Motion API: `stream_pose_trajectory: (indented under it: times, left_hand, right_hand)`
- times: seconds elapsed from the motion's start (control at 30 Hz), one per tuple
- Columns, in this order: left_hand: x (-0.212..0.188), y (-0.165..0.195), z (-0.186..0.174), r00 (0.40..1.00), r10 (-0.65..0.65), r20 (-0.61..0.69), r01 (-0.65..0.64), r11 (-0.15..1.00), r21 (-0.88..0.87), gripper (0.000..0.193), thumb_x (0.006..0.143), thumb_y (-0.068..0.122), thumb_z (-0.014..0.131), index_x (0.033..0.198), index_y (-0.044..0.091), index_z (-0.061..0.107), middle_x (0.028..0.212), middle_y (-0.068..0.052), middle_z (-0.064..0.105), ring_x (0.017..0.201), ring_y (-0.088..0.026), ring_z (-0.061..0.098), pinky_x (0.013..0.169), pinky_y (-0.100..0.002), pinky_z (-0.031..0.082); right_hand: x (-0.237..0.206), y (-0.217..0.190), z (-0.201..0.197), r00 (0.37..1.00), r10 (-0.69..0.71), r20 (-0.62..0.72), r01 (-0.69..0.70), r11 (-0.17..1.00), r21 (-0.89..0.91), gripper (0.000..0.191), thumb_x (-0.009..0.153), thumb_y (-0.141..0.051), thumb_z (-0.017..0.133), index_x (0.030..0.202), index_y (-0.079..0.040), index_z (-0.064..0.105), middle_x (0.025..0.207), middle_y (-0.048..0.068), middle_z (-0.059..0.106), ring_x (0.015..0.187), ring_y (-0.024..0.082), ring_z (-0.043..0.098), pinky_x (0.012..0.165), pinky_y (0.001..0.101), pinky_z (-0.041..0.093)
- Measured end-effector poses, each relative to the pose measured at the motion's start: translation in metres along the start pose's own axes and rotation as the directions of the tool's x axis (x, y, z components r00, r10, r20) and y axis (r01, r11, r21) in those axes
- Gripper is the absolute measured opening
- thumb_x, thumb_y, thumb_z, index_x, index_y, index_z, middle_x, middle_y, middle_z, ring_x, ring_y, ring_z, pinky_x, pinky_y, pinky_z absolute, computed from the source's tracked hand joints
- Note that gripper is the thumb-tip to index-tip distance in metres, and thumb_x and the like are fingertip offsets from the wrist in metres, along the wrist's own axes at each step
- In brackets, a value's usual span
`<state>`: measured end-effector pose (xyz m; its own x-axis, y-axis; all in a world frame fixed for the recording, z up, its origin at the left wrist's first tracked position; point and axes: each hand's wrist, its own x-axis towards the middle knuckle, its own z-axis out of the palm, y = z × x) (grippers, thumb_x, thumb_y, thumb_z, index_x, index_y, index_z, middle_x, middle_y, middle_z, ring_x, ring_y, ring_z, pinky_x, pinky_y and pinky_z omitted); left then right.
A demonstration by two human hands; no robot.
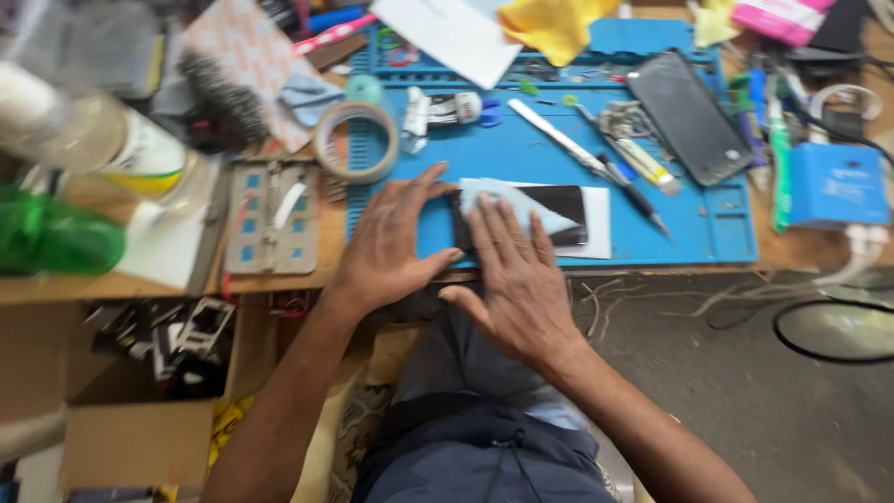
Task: The person holds a smartphone, presses its buttons and powers it on to test the screen, then sets it down and wipes it with a cloth. They then pick up a tube of adhesive and apply glue along the edges of an opened phone frame on the work mat.
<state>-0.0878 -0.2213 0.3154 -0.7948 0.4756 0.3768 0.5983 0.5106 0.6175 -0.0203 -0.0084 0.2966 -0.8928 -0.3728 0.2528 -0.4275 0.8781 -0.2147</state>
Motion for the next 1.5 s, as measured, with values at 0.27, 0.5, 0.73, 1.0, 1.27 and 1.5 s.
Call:
stream_pose_trajectory:
  times: [0.27, 0.5, 0.73, 1.0, 1.27, 1.5]
  left_hand:
    - [-0.005, -0.01, -0.006, 0.998, -0.006, 0.063, 0.01, 0.998, -0.06, 0.1, 0.075, 0.015, 0.078, 0.16, 0.006, 0.026, 0.146, -0.006, 0.061, 0.131, -0.031, 0.051, 0.119, -0.046, 0.036]
    - [-0.006, -0.01, -0.005, 0.997, -0.053, 0.065, 0.056, 0.997, -0.046, 0.102, 0.074, 0.015, 0.077, 0.161, 0.006, 0.025, 0.143, -0.008, 0.061, 0.13, -0.032, 0.051, 0.118, -0.046, 0.037]
    - [-0.007, -0.01, -0.005, 0.998, -0.036, 0.041, 0.039, 0.997, -0.072, 0.108, 0.074, 0.013, 0.079, 0.162, 0.004, 0.019, 0.143, -0.013, 0.057, 0.131, -0.034, 0.05, 0.117, -0.047, 0.037]
    - [-0.007, -0.013, -0.007, 1.0, 0.0, 0.011, 0.001, 0.997, -0.075, 0.108, 0.077, 0.011, 0.079, 0.163, 0.004, 0.015, 0.143, -0.013, 0.058, 0.133, -0.034, 0.05, 0.118, -0.047, 0.037]
    - [-0.007, -0.014, -0.01, 0.999, 0.0, 0.054, 0.005, 0.997, -0.082, 0.105, 0.077, 0.011, 0.075, 0.163, 0.002, 0.015, 0.148, -0.007, 0.058, 0.129, -0.031, 0.049, 0.119, -0.045, 0.037]
    - [-0.009, -0.016, -0.009, 0.998, -0.013, 0.059, 0.016, 0.999, -0.045, 0.101, 0.076, 0.011, 0.075, 0.161, 0.001, 0.021, 0.147, -0.003, 0.061, 0.13, -0.03, 0.048, 0.119, -0.044, 0.035]
  right_hand:
    - [0.009, -0.027, -0.02, 0.992, -0.128, 0.006, 0.128, 0.992, 0.018, 0.093, 0.096, -0.068, 0.044, 0.156, 0.003, 0.036, 0.163, 0.02, 0.035, 0.154, 0.033, 0.027, 0.126, 0.0506, 0.013]
    - [0.025, -0.026, -0.014, 0.996, -0.092, -0.004, 0.092, 0.996, 0.019, 0.092, 0.099, -0.066, 0.046, 0.154, 0.007, 0.037, 0.163, 0.024, 0.037, 0.155, 0.036, 0.029, 0.127, 0.0505, 0.014]
    - [0.029, -0.023, -0.009, 0.999, -0.037, 0.006, 0.037, 0.999, 0.009, 0.088, 0.099, -0.064, 0.048, 0.155, 0.004, 0.037, 0.162, 0.023, 0.038, 0.154, 0.036, 0.03, 0.127, 0.0507, 0.015]
    - [0.038, -0.016, -0.003, 0.999, -0.037, -0.012, 0.037, 0.999, -0.004, 0.09, 0.099, -0.065, 0.048, 0.156, 0.003, 0.037, 0.163, 0.023, 0.037, 0.154, 0.037, 0.03, 0.127, 0.0511, 0.017]
    - [-0.008, -0.015, -0.017, 0.997, -0.068, 0.043, 0.07, 0.997, -0.03, 0.1, 0.091, -0.073, 0.046, 0.157, 0.001, 0.034, 0.163, 0.02, 0.034, 0.152, 0.035, 0.028, 0.124, 0.051, 0.016]
    - [-0.03, 0.012, -0.024, 0.991, 0.134, 0.016, -0.129, 0.978, -0.163, 0.099, 0.095, -0.072, 0.039, 0.16, 0.003, 0.03, 0.167, 0.02, 0.028, 0.157, 0.032, 0.023, 0.127, 0.0511, 0.011]
